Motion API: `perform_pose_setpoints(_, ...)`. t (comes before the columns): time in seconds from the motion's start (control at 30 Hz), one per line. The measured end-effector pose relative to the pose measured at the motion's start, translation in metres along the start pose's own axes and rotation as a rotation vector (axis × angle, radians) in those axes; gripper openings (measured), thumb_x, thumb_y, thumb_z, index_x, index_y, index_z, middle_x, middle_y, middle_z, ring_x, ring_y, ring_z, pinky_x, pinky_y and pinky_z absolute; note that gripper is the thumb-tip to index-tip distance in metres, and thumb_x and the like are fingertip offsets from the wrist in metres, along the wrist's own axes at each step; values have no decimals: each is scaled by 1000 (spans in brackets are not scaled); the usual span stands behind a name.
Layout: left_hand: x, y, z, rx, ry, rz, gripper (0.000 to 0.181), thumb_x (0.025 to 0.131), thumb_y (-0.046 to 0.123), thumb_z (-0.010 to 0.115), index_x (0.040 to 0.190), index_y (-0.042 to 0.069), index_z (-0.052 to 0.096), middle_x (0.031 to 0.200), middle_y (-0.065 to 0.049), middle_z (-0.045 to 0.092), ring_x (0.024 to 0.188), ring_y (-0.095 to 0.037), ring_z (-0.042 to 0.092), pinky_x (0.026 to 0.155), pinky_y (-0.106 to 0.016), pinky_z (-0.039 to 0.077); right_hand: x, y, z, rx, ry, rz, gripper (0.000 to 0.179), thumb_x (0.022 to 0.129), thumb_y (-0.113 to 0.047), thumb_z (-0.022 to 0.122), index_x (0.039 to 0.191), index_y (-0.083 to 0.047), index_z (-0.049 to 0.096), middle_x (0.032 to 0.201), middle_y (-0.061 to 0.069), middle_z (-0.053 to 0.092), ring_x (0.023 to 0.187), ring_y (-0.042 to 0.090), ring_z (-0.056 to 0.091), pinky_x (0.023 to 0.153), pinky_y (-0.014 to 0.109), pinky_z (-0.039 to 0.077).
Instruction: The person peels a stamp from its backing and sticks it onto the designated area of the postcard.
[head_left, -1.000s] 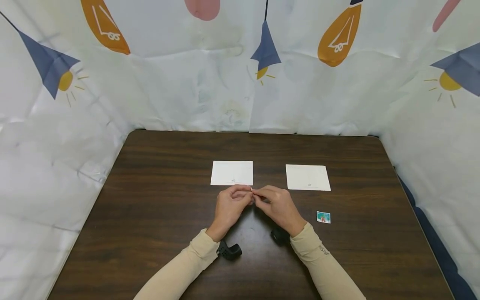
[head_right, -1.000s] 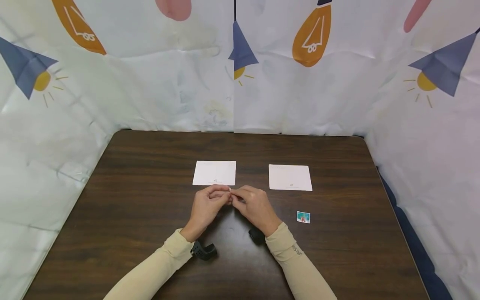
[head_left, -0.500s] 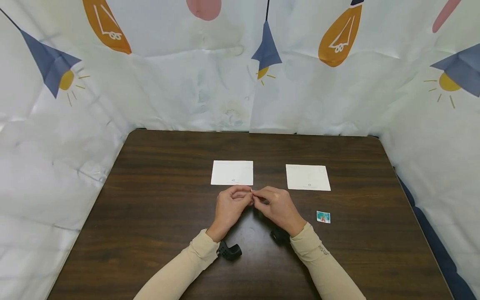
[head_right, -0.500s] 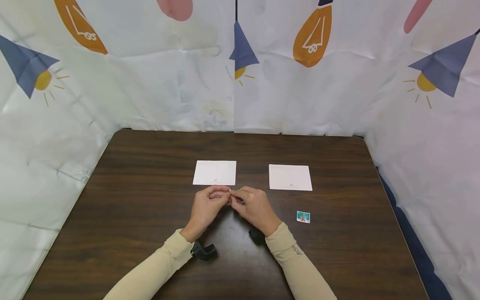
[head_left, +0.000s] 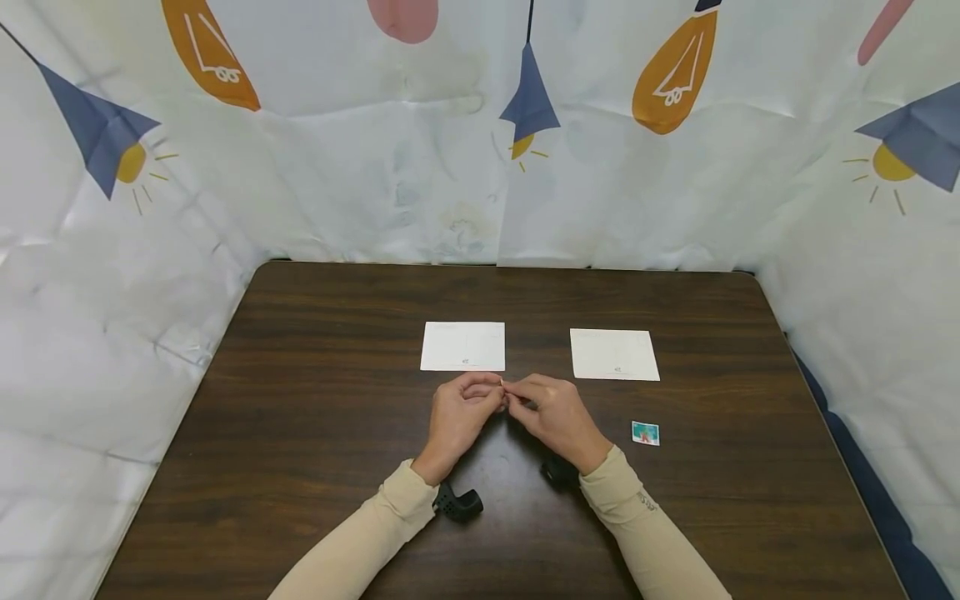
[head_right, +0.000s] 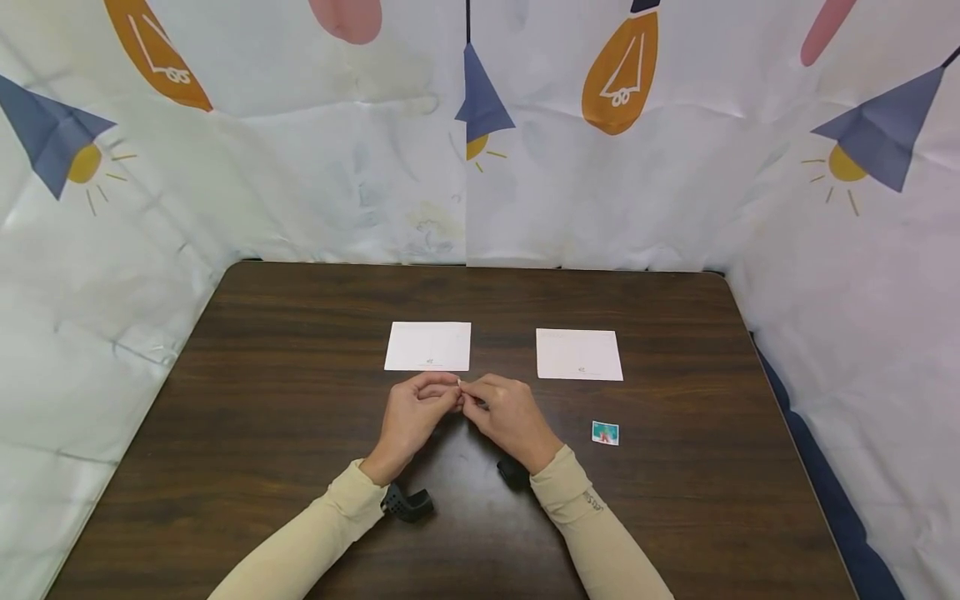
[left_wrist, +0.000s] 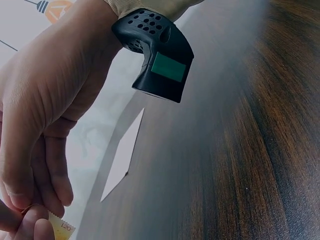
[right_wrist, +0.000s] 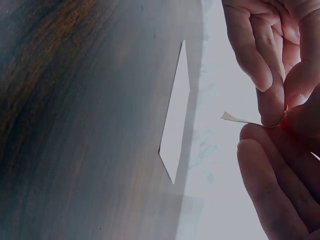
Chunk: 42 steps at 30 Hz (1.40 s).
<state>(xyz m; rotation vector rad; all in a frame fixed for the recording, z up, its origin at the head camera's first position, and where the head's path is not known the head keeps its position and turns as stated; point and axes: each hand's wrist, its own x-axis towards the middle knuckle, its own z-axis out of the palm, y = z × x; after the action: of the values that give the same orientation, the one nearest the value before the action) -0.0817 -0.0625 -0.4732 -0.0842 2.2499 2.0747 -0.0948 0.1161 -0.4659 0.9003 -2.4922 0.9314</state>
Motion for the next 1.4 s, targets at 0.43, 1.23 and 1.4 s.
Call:
perform_pose_setpoints(0.43, 0, 1, 0, 1, -14, 6, 28, 95, 14, 74, 117, -3, 73, 96, -15, 82, 82, -10, 79, 75, -24, 64, 0, 4, 0, 52, 15, -12, 18, 86, -5, 82, 104, -5, 82, 94, 6, 81, 82, 13, 77, 70, 24, 63)
perform_pose_setpoints(1.23, 0, -1, 0, 4, -5, -2, 21, 94, 12, 73, 113, 3, 75, 94, -12, 82, 86, -21, 81, 76, -29, 65, -1, 4, -3, 93, -37, 47, 19, 90, -5, 79, 109, -4, 81, 99, 7, 81, 89, 14, 78, 77, 28, 64)
perform_pose_setpoints(1.4, 0, -1, 0, -1, -7, 0, 19, 93, 10, 74, 111, 4, 76, 94, -14, 82, 85, -20, 81, 77, -34, 66, -1, 4, -4, 91, -33, 53, 19, 88, -5, 81, 108, -4, 81, 97, 6, 81, 88, 15, 78, 77, 29, 64)
